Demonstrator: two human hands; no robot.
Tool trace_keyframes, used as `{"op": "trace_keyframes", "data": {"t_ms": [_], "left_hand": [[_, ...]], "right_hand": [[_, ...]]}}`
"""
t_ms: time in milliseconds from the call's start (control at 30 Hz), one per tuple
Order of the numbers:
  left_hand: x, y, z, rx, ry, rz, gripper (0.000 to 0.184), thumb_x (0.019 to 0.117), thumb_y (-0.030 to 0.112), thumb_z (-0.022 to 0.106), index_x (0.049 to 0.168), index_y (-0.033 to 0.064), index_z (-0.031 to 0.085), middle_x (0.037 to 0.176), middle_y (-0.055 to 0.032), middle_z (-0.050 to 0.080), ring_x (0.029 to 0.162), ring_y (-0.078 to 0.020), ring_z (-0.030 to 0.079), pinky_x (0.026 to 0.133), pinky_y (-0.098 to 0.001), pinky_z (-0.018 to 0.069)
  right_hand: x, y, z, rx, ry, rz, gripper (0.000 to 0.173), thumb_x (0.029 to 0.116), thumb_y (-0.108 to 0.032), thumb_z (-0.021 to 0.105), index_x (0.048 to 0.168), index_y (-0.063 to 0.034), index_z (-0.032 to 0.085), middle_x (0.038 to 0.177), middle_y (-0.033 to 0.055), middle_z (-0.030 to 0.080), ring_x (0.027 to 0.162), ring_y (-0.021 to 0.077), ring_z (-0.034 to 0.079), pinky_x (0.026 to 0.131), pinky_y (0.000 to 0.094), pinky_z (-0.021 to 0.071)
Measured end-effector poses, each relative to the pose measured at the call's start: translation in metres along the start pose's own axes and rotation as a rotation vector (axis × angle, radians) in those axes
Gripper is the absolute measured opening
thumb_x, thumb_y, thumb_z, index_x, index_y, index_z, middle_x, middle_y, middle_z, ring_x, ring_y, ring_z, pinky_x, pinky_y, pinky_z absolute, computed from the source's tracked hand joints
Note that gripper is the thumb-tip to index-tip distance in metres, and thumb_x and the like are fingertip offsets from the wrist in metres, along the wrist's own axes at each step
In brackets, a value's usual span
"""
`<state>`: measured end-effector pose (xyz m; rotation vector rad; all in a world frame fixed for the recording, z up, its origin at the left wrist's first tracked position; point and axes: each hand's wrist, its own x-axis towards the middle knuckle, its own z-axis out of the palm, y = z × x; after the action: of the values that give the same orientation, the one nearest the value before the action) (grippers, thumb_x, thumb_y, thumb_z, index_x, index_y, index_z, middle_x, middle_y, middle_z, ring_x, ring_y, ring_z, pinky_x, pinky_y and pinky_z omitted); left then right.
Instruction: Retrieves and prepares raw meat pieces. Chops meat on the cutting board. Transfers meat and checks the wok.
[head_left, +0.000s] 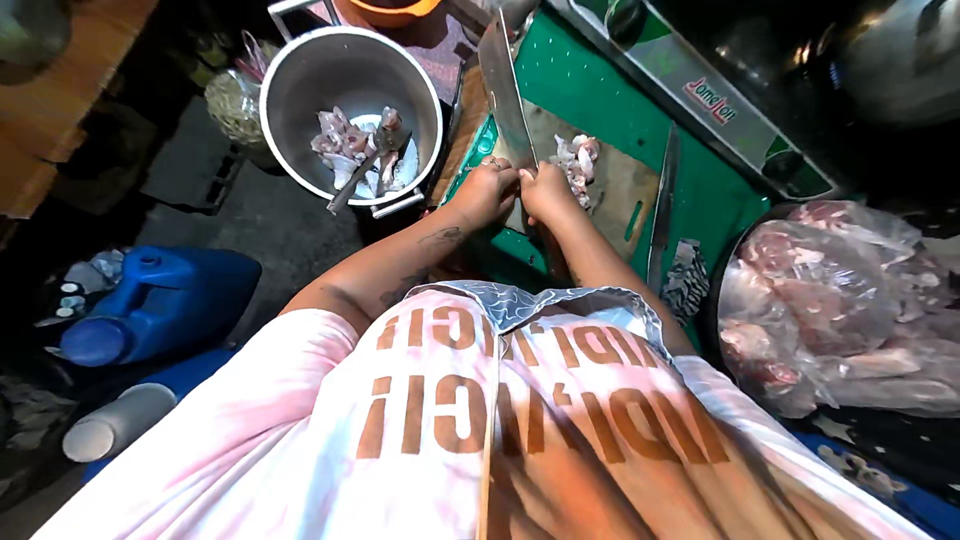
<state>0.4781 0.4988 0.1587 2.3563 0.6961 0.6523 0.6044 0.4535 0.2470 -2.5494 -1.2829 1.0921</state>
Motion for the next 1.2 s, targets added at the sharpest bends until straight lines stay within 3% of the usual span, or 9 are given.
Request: {"op": "trace_keyframes", "data": {"t_ms": [233, 300, 400, 500, 700, 833, 1000, 1100, 1200], "left_hand": [[0.001, 0.002, -0.002, 0.031, 0.011, -0.083, 0.014, 0.0947, 0.011, 0.066, 0.099, 0.0032, 0.076, 0.109, -0.0166, 0.072, 0.113, -0.0344, 0.066, 0.102, -0.0469, 0.0515], [0.004, 0.002, -0.005, 0.033, 0.017, -0.14, 0.015, 0.0954, 0.011, 0.064, 0.099, 0.0021, 0.076, 0.106, -0.0179, 0.071, 0.111, -0.0349, 0.066, 0.101, -0.0473, 0.0511], [0.005, 0.007, -0.009, 0.008, 0.088, -0.203, 0.015, 0.0956, 0.01, 0.064, 0.101, -0.0007, 0.073, 0.108, -0.0194, 0.069, 0.105, -0.033, 0.068, 0.097, -0.0453, 0.0542], [-0.002, 0.01, -0.002, -0.025, 0.159, -0.04, 0.011, 0.0938, 0.006, 0.067, 0.1, -0.0021, 0.071, 0.111, -0.0215, 0.067, 0.105, -0.0344, 0.068, 0.094, -0.0455, 0.0568], [-0.014, 0.001, -0.001, 0.105, -0.094, 0.17, 0.023, 0.0914, 0.013, 0.063, 0.11, 0.0083, 0.076, 0.114, -0.0151, 0.072, 0.121, -0.0373, 0.062, 0.106, -0.0495, 0.0487], [-0.021, 0.0, -0.004, 0.039, 0.039, 0.122, 0.019, 0.0989, 0.014, 0.063, 0.108, 0.0054, 0.078, 0.115, -0.0179, 0.069, 0.115, -0.035, 0.063, 0.104, -0.0453, 0.0504], [-0.01, 0.006, -0.009, -0.084, 0.081, -0.148, 0.033, 0.0865, 0.017, 0.082, 0.105, -0.0032, 0.064, 0.123, -0.0244, 0.06, 0.112, -0.0365, 0.064, 0.099, -0.0467, 0.0538], [-0.006, 0.002, -0.013, -0.083, 0.07, -0.158, 0.033, 0.0847, 0.018, 0.084, 0.1, -0.0044, 0.065, 0.117, -0.0243, 0.062, 0.105, -0.0348, 0.066, 0.095, -0.0458, 0.0558], [-0.008, -0.002, -0.016, -0.097, 0.018, -0.129, 0.027, 0.0878, 0.016, 0.081, 0.099, -0.0044, 0.067, 0.116, -0.0232, 0.063, 0.103, -0.0333, 0.067, 0.093, -0.0459, 0.0566]], "right_hand": [[-0.045, 0.073, 0.018, 0.029, -0.016, -0.002, 0.048, 0.111, -0.042, 0.041, 0.12, 0.0022, 0.058, 0.086, 0.024, 0.065, 0.063, 0.0357, 0.066, 0.059, 0.0544, 0.0563], [-0.057, 0.095, 0.021, 0.026, -0.034, 0.002, 0.047, 0.1105, -0.04, 0.045, 0.113, 0.0035, 0.061, 0.087, 0.0245, 0.065, 0.073, 0.0389, 0.066, 0.068, 0.0593, 0.0545], [-0.06, 0.106, 0.02, 0.084, -0.011, 0.016, 0.043, 0.1099, -0.04, 0.047, 0.108, 0.0012, 0.061, 0.079, 0.0198, 0.062, 0.061, 0.0319, 0.062, 0.06, 0.0523, 0.0539], [-0.049, 0.1, 0.017, 0.18, 0.035, 0.051, 0.043, 0.1101, -0.04, 0.048, 0.111, 0.0021, 0.06, 0.074, 0.0168, 0.061, 0.054, 0.0262, 0.061, 0.056, 0.0454, 0.0556], [-0.052, 0.081, -0.006, 0.24, 0.138, 0.08, 0.042, 0.1105, -0.039, 0.047, 0.113, 0.001, 0.06, 0.075, 0.0153, 0.061, 0.057, 0.0257, 0.062, 0.058, 0.0458, 0.0562], [-0.071, 0.066, -0.019, 0.308, 0.263, -0.117, 0.038, 0.1101, -0.036, 0.048, 0.111, -0.0004, 0.063, 0.075, 0.0115, 0.063, 0.057, 0.0217, 0.062, 0.06, 0.0438, 0.0575], [-0.075, 0.046, -0.023, 0.379, 0.401, -0.331, 0.034, 0.1097, -0.033, 0.048, 0.108, -0.003, 0.064, 0.073, 0.0057, 0.059, 0.054, 0.0135, 0.059, 0.057, 0.0359, 0.0562], [-0.073, 0.047, -0.011, 0.345, 0.326, -0.269, 0.044, 0.1107, -0.043, 0.042, 0.116, -0.0035, 0.06, 0.067, 0.0109, 0.057, 0.046, 0.0215, 0.056, 0.047, 0.0409, 0.0528], [-0.056, 0.062, 0.018, 0.211, 0.132, -0.105, 0.051, 0.111, -0.046, 0.037, 0.123, 0.0005, 0.056, 0.08, 0.0233, 0.062, 0.057, 0.0363, 0.062, 0.053, 0.0546, 0.0534]]}}
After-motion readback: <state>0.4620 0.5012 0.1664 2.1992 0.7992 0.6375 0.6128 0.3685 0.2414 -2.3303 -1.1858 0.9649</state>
